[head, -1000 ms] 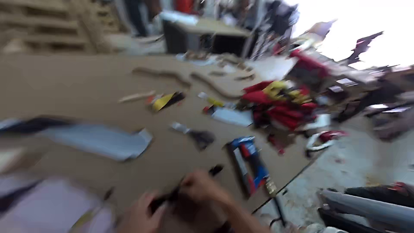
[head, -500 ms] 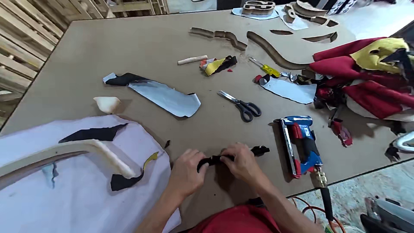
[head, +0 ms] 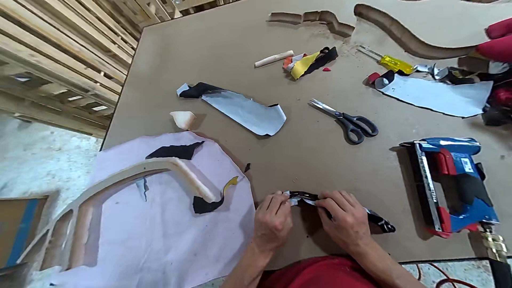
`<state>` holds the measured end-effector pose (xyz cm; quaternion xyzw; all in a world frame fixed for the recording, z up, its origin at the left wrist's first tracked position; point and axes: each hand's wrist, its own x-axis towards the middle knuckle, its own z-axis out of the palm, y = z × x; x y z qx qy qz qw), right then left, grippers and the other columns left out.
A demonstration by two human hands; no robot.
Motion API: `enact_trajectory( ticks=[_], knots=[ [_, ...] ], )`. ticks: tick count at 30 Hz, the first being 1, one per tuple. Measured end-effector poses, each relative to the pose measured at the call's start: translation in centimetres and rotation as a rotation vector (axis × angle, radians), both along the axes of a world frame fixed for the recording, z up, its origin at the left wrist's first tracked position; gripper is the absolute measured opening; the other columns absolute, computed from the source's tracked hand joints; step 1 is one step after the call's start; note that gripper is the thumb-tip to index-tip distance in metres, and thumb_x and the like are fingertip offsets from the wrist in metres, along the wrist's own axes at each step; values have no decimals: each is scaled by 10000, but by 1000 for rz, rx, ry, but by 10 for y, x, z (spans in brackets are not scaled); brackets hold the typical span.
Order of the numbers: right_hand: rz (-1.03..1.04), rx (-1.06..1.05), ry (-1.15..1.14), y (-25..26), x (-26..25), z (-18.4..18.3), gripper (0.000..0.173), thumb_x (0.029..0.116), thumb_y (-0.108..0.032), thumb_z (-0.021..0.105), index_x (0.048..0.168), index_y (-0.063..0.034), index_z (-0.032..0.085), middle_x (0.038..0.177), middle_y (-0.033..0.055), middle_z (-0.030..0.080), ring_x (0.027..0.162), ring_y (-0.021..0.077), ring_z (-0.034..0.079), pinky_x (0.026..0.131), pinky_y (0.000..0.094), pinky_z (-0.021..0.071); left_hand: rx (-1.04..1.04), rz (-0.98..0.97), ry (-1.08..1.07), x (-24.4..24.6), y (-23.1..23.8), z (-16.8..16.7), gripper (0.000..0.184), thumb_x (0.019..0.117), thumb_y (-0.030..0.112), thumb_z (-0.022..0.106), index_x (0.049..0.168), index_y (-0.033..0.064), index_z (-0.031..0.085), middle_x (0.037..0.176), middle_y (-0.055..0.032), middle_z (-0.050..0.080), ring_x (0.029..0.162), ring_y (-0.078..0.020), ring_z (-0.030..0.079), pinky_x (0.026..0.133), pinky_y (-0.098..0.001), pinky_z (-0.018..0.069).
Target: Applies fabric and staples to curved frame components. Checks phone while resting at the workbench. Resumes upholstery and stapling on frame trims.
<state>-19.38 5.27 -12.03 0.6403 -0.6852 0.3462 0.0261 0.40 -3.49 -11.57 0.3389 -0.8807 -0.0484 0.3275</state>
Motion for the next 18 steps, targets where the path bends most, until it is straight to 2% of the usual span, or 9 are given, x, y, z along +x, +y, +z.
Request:
enact_trajectory(
  ticks=[5, 11, 14, 16, 18],
  knots=[
    [1, -23, 14, -1, 1, 0, 165, 938, -215, 605, 843, -186, 737, 950, -10, 746, 882, 172, 696, 758, 337, 567, 22, 14, 46, 0, -1, -2, 157, 875, 101, 625, 825, 84, 772, 953, -63, 779, 912, -186, 750, 814, -290, 618],
    [-18, 20, 28, -4, 2, 5, 181, 952, -227, 587, 849, -183, 729, 985, -10, 753, 889, 177, 701, 740, 335, 566, 41, 73, 77, -6, -3, 1, 162, 867, 138, 629, 775, 95, 755, 898, -55, 773, 843, -153, 747, 731, -265, 615],
    [5, 96, 16, -10, -7, 18, 174, 959, -249, 591, 866, -213, 733, 976, -52, 756, 896, 144, 707, 745, 339, 566, 169, 69, -37, -9, -7, 17, 157, 866, 200, 652, 798, 114, 764, 845, -25, 743, 775, -137, 720, 656, -276, 601],
    [27, 108, 8, -13, -15, 24, 163, 957, -236, 597, 874, -229, 737, 911, -72, 740, 893, 128, 695, 781, 355, 549, 283, 25, -197, -18, -5, 35, 134, 862, 223, 676, 896, 118, 752, 854, -30, 702, 790, -178, 705, 646, -337, 603],
    [81, 92, 5, -16, -22, 20, 154, 928, -180, 604, 870, -222, 740, 911, -71, 740, 909, 124, 694, 807, 356, 553, 345, -34, -328, -32, -2, 48, 326, 832, 200, 718, 1144, 116, 760, 990, -76, 741, 911, -248, 726, 758, -428, 618]
  ],
)
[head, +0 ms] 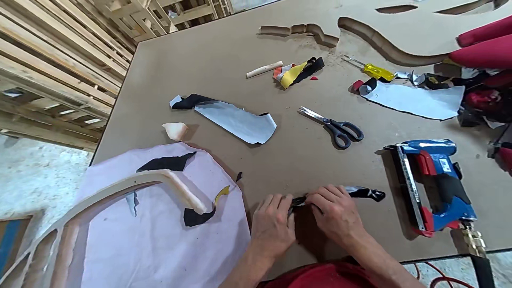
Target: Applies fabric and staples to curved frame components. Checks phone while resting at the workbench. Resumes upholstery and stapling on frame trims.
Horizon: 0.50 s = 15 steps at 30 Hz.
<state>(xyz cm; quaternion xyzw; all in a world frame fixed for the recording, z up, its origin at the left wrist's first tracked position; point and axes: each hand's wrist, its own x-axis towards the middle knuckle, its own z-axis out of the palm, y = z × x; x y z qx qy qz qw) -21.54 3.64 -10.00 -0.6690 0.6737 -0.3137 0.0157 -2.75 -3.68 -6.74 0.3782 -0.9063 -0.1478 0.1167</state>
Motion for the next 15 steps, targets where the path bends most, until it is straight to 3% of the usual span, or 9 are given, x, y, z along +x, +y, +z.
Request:
enact_trajectory(
  ticks=[2, 5, 7, 9, 11, 13, 15],
  knots=[
    [65, -3, -40, 0, -5, -9, 138, 911, -136, 615, 867, -190, 735, 964, -39, 746, 939, 147, 699, 803, 358, 577, 19, -60, -38, -13, 1, 1, 380, 847, 162, 696, 1223, 142, 753, 1022, -82, 730, 923, -257, 716, 778, -436, 609],
    [97, 15, -115, 2, -11, -14, 124, 935, -138, 621, 867, -162, 722, 1023, -10, 744, 980, 166, 693, 845, 353, 580, -81, -176, 21, -27, 0, -9, 213, 885, 82, 632, 1030, 84, 788, 980, -98, 733, 825, -232, 739, 671, -375, 626],
    [90, 38, -159, 2, -12, -14, 113, 930, -149, 635, 869, -166, 729, 1023, -16, 746, 981, 159, 693, 848, 344, 582, -180, -237, 29, -28, -4, -15, 177, 881, 110, 627, 960, 88, 785, 931, -71, 731, 851, -222, 720, 721, -361, 613],
    [76, 49, -213, -1, -14, -14, 111, 936, -189, 655, 893, -186, 758, 1013, -35, 748, 977, 134, 689, 853, 324, 578, -206, -271, 3, -25, -12, -16, 181, 904, 158, 631, 980, 101, 785, 946, -58, 738, 907, -237, 709, 770, -382, 599],
    [82, 52, -244, -4, -15, -14, 106, 941, -209, 666, 906, -192, 765, 997, -44, 750, 973, 117, 691, 860, 300, 578, -235, -301, -3, -23, -15, -17, 171, 912, 135, 627, 969, 86, 781, 917, -70, 735, 858, -239, 716, 712, -370, 607],
    [102, 80, -255, -6, -15, -13, 106, 947, -207, 661, 916, -180, 759, 1009, -35, 747, 985, 123, 686, 874, 306, 571, -307, -344, 33, -21, -17, -19, 133, 871, 65, 627, 881, 60, 760, 833, -82, 718, 750, -232, 713, 599, -347, 594],
    [103, 156, -242, -5, -16, -9, 109, 942, -197, 656, 966, -167, 758, 1086, -24, 746, 1040, 138, 685, 919, 323, 567, -334, -399, 83, -19, -20, -23, 129, 865, 37, 610, 847, 47, 737, 790, -87, 698, 684, -224, 695, 539, -334, 570]
  ],
)
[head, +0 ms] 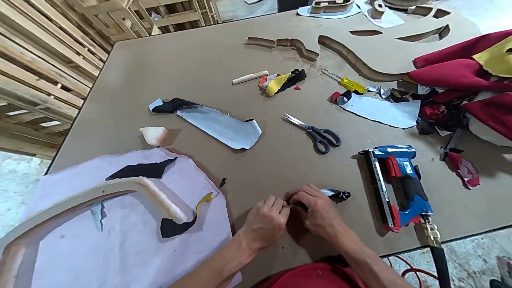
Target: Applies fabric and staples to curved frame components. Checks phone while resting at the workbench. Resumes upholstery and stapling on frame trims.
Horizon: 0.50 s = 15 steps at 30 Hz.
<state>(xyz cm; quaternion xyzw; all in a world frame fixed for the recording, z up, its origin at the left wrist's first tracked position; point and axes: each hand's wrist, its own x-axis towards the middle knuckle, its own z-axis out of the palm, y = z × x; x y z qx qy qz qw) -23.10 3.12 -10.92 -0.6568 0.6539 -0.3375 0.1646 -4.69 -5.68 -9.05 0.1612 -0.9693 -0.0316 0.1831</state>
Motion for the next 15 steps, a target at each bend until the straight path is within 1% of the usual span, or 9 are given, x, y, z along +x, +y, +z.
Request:
enact_trajectory(
  ticks=[2, 3, 5, 7, 9, 11, 15],
  knots=[
    [-3, 57, 4, 1, -1, 4, 143, 935, -173, 658, 1024, -167, 770, 1146, -26, 739, 1088, 142, 676, 957, 328, 559, 37, -49, 45, 2, -6, -5, 139, 879, 41, 591, 845, 49, 726, 772, -85, 680, 672, -226, 680, 533, -338, 560],
    [-8, 68, -9, 2, -2, 5, 149, 938, -164, 659, 1026, -169, 780, 1147, -31, 741, 1093, 135, 675, 964, 320, 555, 60, -63, 75, 3, -9, -9, 155, 895, 61, 580, 849, 61, 728, 771, -76, 681, 687, -222, 678, 556, -342, 563],
    [-25, 49, -46, 2, -1, 5, 147, 949, -160, 662, 1006, -173, 798, 1118, -41, 751, 1068, 120, 678, 951, 300, 555, 147, -67, 149, 5, -17, -18, 211, 962, 146, 566, 869, 91, 748, 780, -56, 688, 754, -216, 674, 651, -356, 567],
    [-52, 34, -78, 3, 1, 6, 154, 963, -175, 655, 986, -173, 807, 1086, -48, 762, 1037, 106, 687, 929, 285, 556, 255, -43, 218, 6, -21, -27, 264, 1007, 237, 564, 886, 118, 766, 795, -42, 702, 796, -190, 684, 698, -341, 576],
    [-86, 48, -88, 3, 2, 7, 156, 963, -195, 655, 971, -179, 811, 1056, -63, 768, 1013, 86, 690, 911, 272, 557, 340, 8, 239, 5, -18, -31, 286, 1018, 286, 568, 890, 133, 773, 800, -26, 707, 789, -160, 684, 684, -316, 575],
    [-115, 43, -83, 2, 4, 6, 159, 959, -213, 659, 948, -192, 816, 1022, -82, 770, 973, 67, 687, 876, 259, 559, 409, 69, 243, 4, -14, -30, 286, 1013, 301, 573, 888, 145, 777, 793, -8, 704, 770, -136, 673, 667, -295, 562],
    [-176, 44, -72, -4, 8, 6, 161, 948, -228, 663, 922, -196, 818, 932, -82, 767, 910, 63, 692, 823, 253, 567, 458, 196, 278, 0, -4, -29, 269, 982, 306, 598, 860, 154, 784, 761, 14, 691, 741, -115, 659, 652, -278, 553]
  ],
)
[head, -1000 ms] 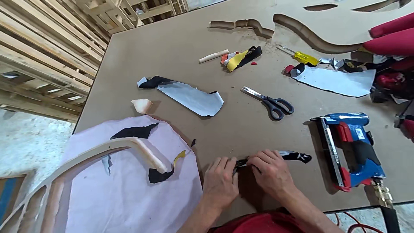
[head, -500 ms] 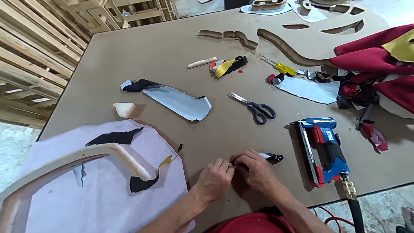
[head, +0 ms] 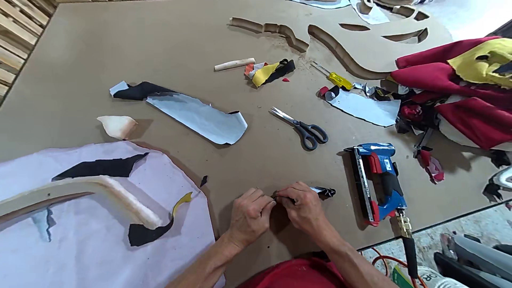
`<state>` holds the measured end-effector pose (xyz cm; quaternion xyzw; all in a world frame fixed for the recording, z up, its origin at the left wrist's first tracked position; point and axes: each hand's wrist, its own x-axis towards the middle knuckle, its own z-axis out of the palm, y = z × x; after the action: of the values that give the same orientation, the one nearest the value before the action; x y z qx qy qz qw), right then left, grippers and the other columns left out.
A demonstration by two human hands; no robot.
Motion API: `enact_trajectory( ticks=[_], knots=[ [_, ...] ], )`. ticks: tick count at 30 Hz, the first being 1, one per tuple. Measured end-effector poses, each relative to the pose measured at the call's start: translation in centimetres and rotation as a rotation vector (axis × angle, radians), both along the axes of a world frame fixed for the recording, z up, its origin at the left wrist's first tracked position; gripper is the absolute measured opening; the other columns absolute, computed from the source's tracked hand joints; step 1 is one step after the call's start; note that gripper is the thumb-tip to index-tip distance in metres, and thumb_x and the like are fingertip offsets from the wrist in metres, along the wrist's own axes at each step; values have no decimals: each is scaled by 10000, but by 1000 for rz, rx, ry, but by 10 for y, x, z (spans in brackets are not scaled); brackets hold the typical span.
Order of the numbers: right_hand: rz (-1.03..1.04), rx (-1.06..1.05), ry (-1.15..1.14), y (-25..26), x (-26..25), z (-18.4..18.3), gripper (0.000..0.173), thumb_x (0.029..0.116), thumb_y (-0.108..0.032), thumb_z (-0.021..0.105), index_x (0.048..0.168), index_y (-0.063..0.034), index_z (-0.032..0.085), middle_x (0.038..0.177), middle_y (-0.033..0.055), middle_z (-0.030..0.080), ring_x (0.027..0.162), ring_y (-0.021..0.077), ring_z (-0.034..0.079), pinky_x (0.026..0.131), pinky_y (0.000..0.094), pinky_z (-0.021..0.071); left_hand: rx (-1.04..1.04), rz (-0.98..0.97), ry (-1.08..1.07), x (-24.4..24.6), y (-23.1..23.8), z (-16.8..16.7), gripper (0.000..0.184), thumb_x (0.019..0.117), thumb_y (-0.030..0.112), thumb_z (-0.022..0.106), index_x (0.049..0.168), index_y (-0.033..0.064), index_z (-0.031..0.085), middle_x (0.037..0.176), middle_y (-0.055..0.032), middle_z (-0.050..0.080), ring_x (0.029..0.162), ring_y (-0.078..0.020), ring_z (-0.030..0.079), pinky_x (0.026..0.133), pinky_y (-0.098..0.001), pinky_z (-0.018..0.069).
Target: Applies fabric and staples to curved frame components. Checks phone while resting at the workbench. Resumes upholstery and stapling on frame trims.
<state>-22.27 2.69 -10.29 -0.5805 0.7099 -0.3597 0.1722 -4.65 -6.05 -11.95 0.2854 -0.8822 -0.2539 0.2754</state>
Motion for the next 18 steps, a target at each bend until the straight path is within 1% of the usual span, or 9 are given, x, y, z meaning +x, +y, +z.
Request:
enact_trajectory(
  ticks=[4, 6, 7, 9, 11, 12, 14, 16, 18],
  knots=[
    [-11, 139, -62, -11, -3, 15, 140, 956, -224, 676, 938, -150, 794, 905, -30, 737, 872, 92, 705, 797, 323, 596, 18, 105, -16, -5, 21, 6, 244, 958, 266, 598, 844, 138, 772, 754, 0, 675, 731, -145, 660, 632, -300, 564],
    [-76, 27, 1, -1, -18, 23, 121, 957, -196, 671, 973, -157, 785, 1004, -43, 741, 956, 73, 706, 842, 300, 616, 11, 164, -15, -8, 26, 7, 243, 955, 271, 599, 841, 144, 772, 757, 10, 669, 731, -132, 659, 629, -283, 566],
    [-162, -23, 92, 11, -33, 31, 134, 950, -175, 666, 1008, -138, 781, 1083, -13, 738, 1024, 112, 707, 876, 332, 621, 9, 189, -11, -9, 27, 7, 246, 955, 272, 598, 843, 140, 772, 758, 8, 670, 730, -134, 663, 627, -281, 568],
    [-390, 33, 288, 44, -78, 51, 232, 946, -171, 668, 1130, -59, 755, 1233, 128, 704, 1179, 295, 662, 975, 500, 562, 7, 223, -20, -10, 33, 7, 255, 961, 270, 587, 855, 130, 772, 763, -6, 670, 727, -149, 667, 628, -289, 570],
    [-607, 237, 352, 77, -127, 59, 445, 957, -235, 674, 1332, 1, 638, 1381, 288, 574, 1300, 497, 532, 1032, 679, 454, 8, 243, -28, -11, 35, 8, 255, 966, 265, 582, 861, 125, 768, 762, -13, 663, 725, -156, 663, 625, -290, 570],
    [-685, 332, 337, 91, -146, 56, 570, 947, -278, 683, 1413, 26, 559, 1416, 350, 513, 1315, 570, 478, 1031, 738, 405, 6, 249, -29, -12, 35, 8, 256, 964, 264, 581, 856, 124, 765, 758, -14, 662, 719, -156, 664, 618, -290, 568],
    [-767, 504, 274, 108, -172, 43, 706, 938, -368, 692, 1479, 35, 482, 1389, 387, 512, 1282, 596, 487, 1028, 757, 375, 12, 257, -28, -13, 35, 7, 254, 960, 261, 577, 846, 125, 759, 753, -11, 661, 713, -148, 663, 611, -280, 566],
    [-796, 590, 232, 108, -182, 35, 636, 930, -385, 704, 1400, 21, 565, 1300, 349, 581, 1217, 546, 554, 991, 735, 415, 40, 255, -40, -15, 35, 8, 249, 962, 256, 568, 844, 128, 747, 755, -7, 649, 716, -143, 652, 619, -275, 560],
    [-839, 587, 118, 106, -191, 36, 493, 878, -318, 785, 1257, -22, 674, 1133, 290, 673, 1076, 486, 636, 892, 735, 458, 57, 253, -53, -15, 34, 8, 246, 959, 254, 563, 838, 126, 735, 749, -8, 641, 711, -144, 648, 618, -276, 557]
  ],
)
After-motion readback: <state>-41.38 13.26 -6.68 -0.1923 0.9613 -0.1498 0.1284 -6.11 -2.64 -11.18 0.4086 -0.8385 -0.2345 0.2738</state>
